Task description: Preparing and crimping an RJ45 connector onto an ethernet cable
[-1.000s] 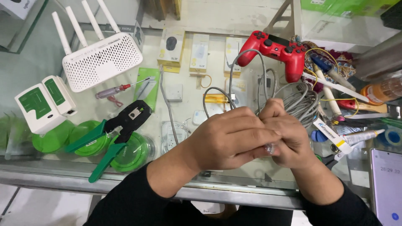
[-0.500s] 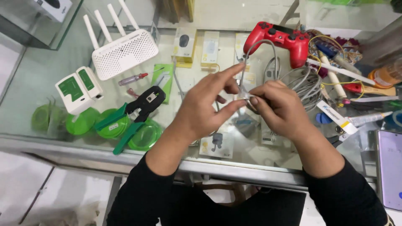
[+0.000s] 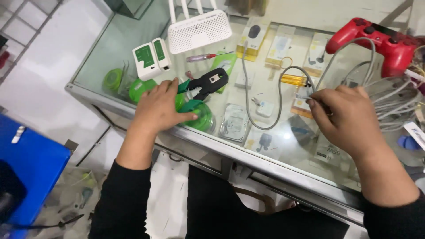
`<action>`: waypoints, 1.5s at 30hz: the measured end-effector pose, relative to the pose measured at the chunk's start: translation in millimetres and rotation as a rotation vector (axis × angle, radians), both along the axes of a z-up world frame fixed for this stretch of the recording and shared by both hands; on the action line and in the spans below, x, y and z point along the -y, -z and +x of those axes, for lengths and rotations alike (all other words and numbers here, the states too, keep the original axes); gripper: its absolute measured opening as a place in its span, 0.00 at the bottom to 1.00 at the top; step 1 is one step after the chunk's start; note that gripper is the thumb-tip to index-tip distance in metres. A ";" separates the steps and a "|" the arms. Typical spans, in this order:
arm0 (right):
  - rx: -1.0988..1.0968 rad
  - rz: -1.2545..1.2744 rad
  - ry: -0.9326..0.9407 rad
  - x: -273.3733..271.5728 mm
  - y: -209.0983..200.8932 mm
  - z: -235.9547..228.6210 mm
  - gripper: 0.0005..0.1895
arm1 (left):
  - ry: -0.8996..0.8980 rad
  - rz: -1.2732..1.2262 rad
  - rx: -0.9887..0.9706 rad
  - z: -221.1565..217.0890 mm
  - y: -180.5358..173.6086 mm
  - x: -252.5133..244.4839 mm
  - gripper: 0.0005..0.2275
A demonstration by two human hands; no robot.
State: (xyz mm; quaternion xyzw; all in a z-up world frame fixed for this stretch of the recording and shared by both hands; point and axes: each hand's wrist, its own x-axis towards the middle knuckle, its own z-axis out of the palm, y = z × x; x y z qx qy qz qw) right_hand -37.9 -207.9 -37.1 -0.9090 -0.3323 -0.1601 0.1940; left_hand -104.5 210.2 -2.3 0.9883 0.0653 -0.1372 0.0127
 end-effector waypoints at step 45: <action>-0.532 1.369 0.222 10.3 -49.6 -9.4 0.06 | 0.062 -1.042 0.731 122.7 -28.9 220.1 0.02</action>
